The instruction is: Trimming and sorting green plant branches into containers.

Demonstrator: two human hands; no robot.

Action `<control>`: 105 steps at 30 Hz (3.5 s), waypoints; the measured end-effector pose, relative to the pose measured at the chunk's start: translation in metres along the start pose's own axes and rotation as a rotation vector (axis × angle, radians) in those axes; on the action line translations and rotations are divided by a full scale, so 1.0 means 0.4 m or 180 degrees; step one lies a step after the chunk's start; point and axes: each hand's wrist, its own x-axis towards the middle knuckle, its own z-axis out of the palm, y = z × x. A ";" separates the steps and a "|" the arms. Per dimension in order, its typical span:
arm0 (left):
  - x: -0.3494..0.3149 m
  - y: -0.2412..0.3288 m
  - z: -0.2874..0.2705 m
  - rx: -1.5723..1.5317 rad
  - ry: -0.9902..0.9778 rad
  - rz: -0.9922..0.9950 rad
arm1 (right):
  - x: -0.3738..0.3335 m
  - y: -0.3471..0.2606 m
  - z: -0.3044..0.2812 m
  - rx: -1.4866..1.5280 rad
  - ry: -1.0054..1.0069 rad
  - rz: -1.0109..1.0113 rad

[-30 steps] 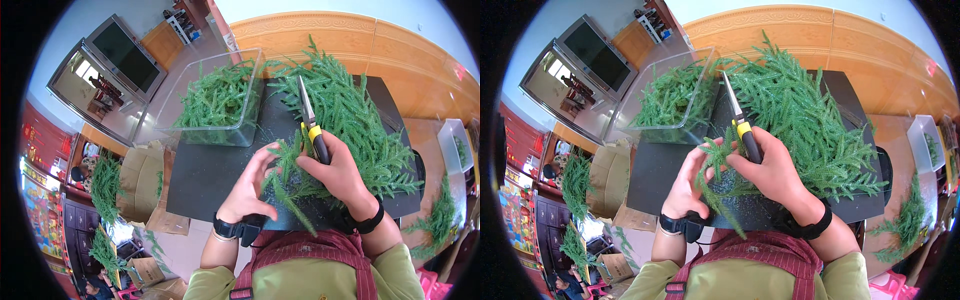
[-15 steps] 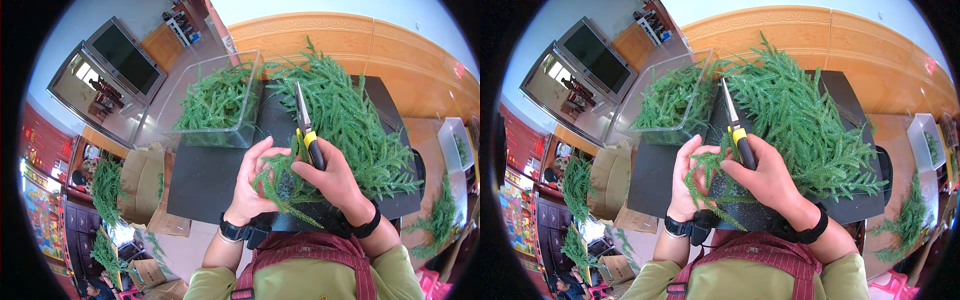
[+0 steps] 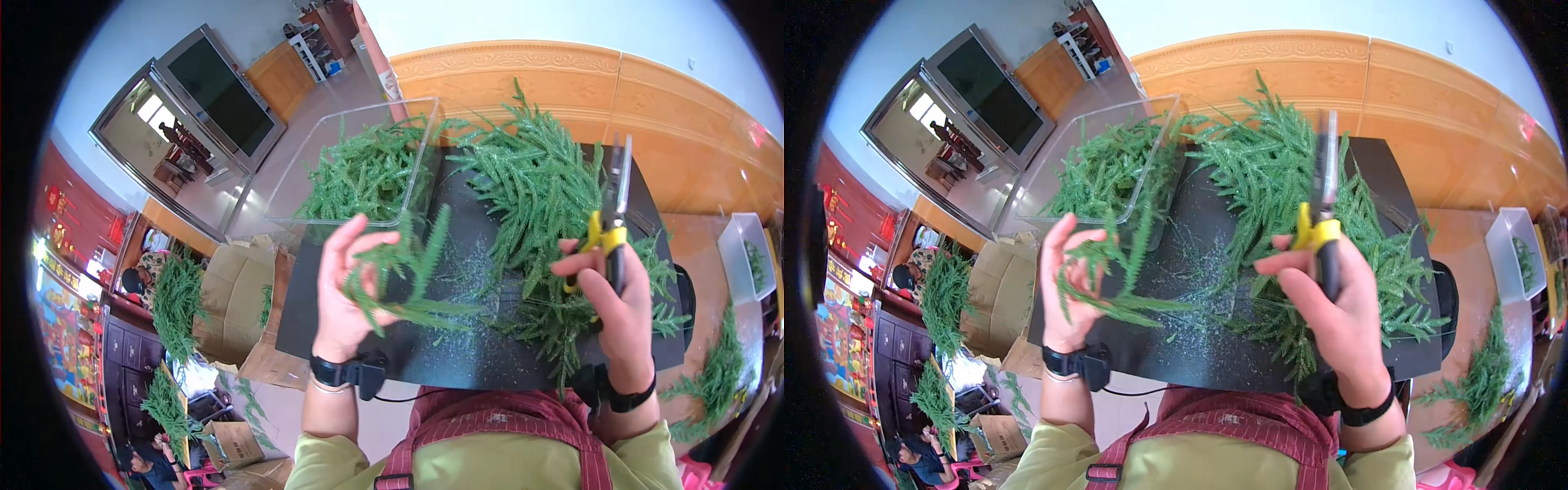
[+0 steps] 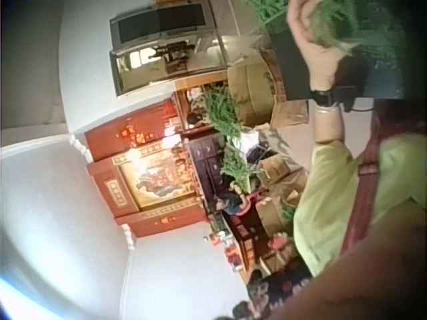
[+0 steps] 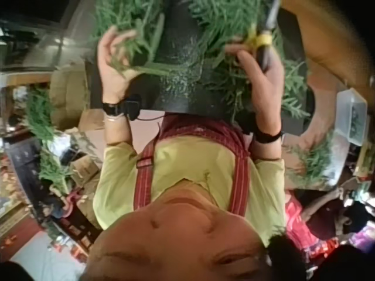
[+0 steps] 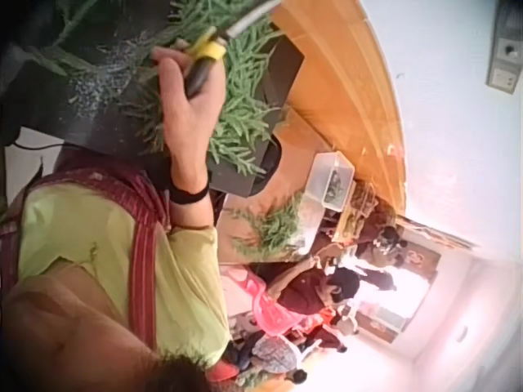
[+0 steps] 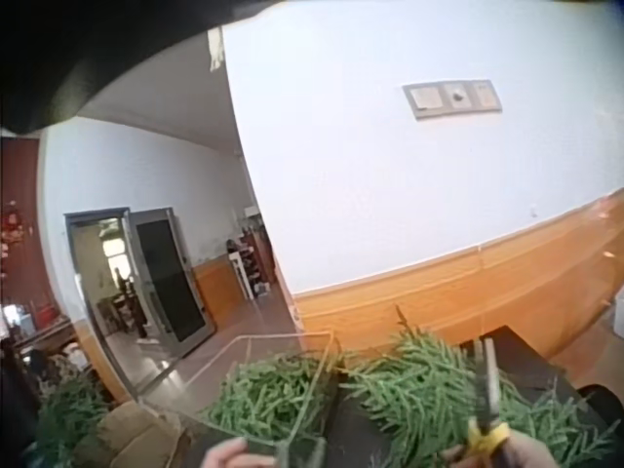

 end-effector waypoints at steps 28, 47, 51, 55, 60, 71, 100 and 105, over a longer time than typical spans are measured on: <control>0.352 0.218 -0.376 0.3116 0.1367 -0.0105 | -0.148 -0.026 -0.140 -0.0450 0.0365 -0.0198; 0.407 -0.016 -0.481 0.4834 -0.0064 -0.1009 | -0.128 -0.027 -0.085 -0.0487 0.0354 0.0151; 0.409 -0.049 -0.481 0.4634 -0.0007 -0.1068 | -0.114 -0.019 -0.082 -0.0415 0.0395 0.0186; 0.431 -0.049 -0.475 0.4542 -0.0073 -0.1092 | -0.101 -0.012 -0.094 -0.0518 0.0313 0.0156; 0.452 -0.060 -0.481 0.4598 -0.0251 -0.1143 | -0.081 0.002 -0.103 -0.0551 0.0253 0.0099; 0.441 -0.060 -0.468 0.4283 -0.0094 -0.1290 | -0.086 -0.006 -0.110 -0.0471 0.0261 0.0365; 0.462 -0.066 -0.442 0.3101 -0.0214 -0.1162 | -0.050 0.019 -0.120 -0.0383 0.0392 0.0439; 0.461 -0.078 -0.460 0.3102 -0.0644 -0.1165 | -0.044 0.009 -0.132 -0.0486 0.0289 0.0657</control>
